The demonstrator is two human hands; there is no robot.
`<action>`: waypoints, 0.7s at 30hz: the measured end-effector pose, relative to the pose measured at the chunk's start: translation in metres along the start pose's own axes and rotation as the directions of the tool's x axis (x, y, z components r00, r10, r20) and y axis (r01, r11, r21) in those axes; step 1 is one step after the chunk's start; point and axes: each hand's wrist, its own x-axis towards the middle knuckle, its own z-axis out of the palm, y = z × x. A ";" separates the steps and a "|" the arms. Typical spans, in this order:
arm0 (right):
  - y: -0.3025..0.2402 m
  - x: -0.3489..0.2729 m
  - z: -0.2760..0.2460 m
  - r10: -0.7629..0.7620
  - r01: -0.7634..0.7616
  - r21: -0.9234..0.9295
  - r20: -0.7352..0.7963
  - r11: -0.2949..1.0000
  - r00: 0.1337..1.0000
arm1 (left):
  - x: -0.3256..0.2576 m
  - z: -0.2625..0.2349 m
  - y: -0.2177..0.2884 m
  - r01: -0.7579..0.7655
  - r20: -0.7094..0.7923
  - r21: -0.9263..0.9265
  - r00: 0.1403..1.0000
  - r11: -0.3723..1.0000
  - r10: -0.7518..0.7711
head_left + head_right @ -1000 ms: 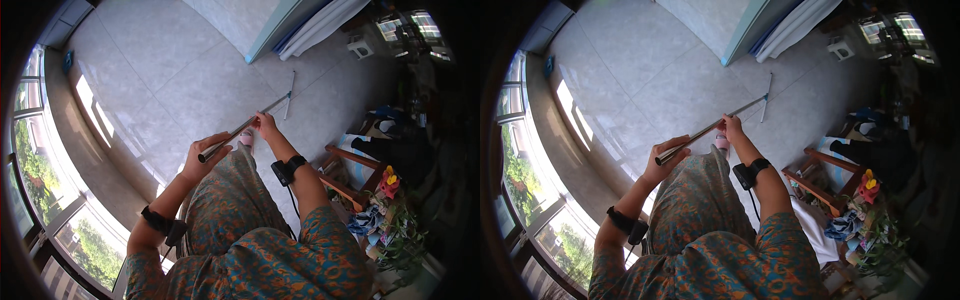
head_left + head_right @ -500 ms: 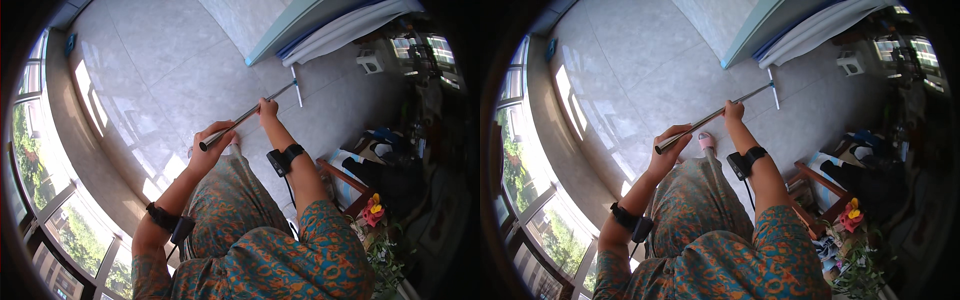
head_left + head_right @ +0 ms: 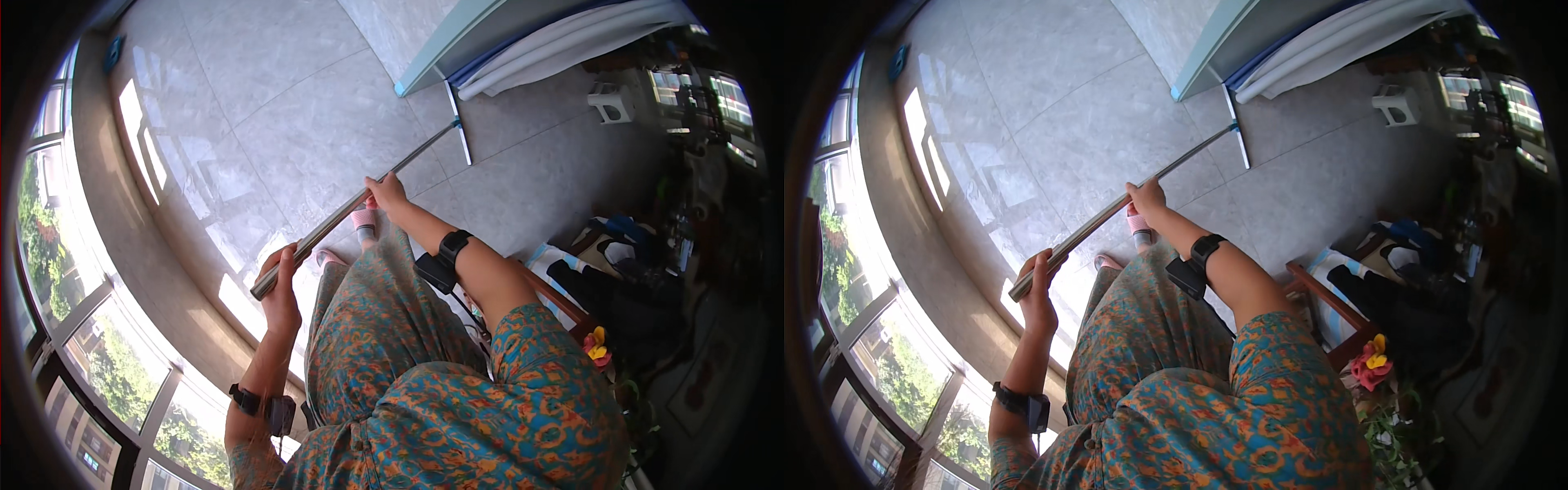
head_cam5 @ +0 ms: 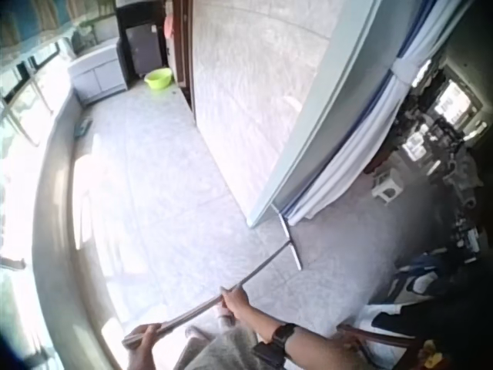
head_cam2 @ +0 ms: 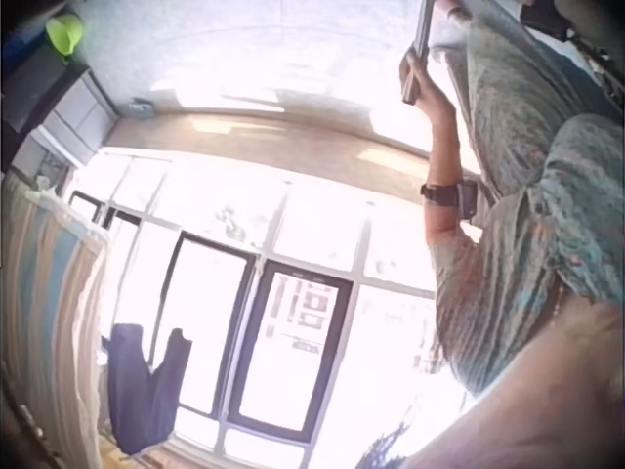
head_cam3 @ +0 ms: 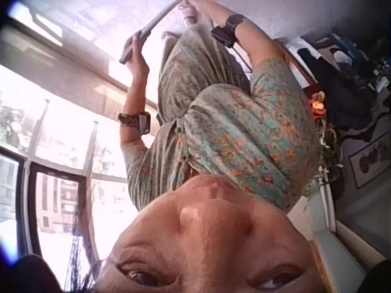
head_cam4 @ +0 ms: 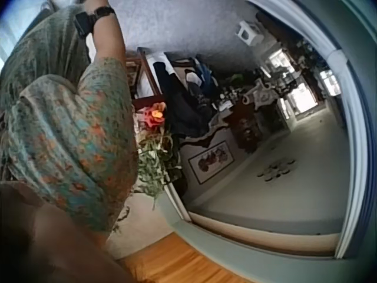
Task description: The recorder is using a long-handled squeegee to clean the floor of a sunlit balcony or enclosed porch area.
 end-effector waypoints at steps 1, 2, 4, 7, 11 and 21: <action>0.002 -0.010 0.012 0.013 -0.011 -0.046 0.039 0.999 0.999 | -0.012 -0.012 -0.002 0.011 -0.055 -0.019 0.998 1.000 -0.012; 0.006 -0.021 0.025 0.038 -0.038 -0.003 0.053 0.999 0.998 | -0.025 -0.027 -0.008 0.037 -0.071 -0.024 0.997 0.999 -0.039; 0.011 -0.046 0.047 0.052 -0.055 0.033 0.091 0.998 0.995 | -0.052 -0.045 -0.009 0.015 -0.118 -0.051 0.993 0.999 -0.021; 0.030 -0.069 0.081 0.094 -0.093 -0.013 0.171 0.996 0.981 | -0.086 -0.077 -0.015 -0.007 -0.198 -0.111 0.980 0.994 -0.015; 0.060 -0.098 0.121 0.155 -0.119 -0.150 0.255 0.982 0.954 | -0.128 -0.115 -0.030 0.026 -0.352 -0.228 0.930 0.973 -0.107; 0.095 -0.190 0.235 0.109 -0.008 -0.209 0.475 0.978 0.873 | -0.234 -0.192 -0.049 -0.159 -0.671 -0.250 0.740 0.955 -0.053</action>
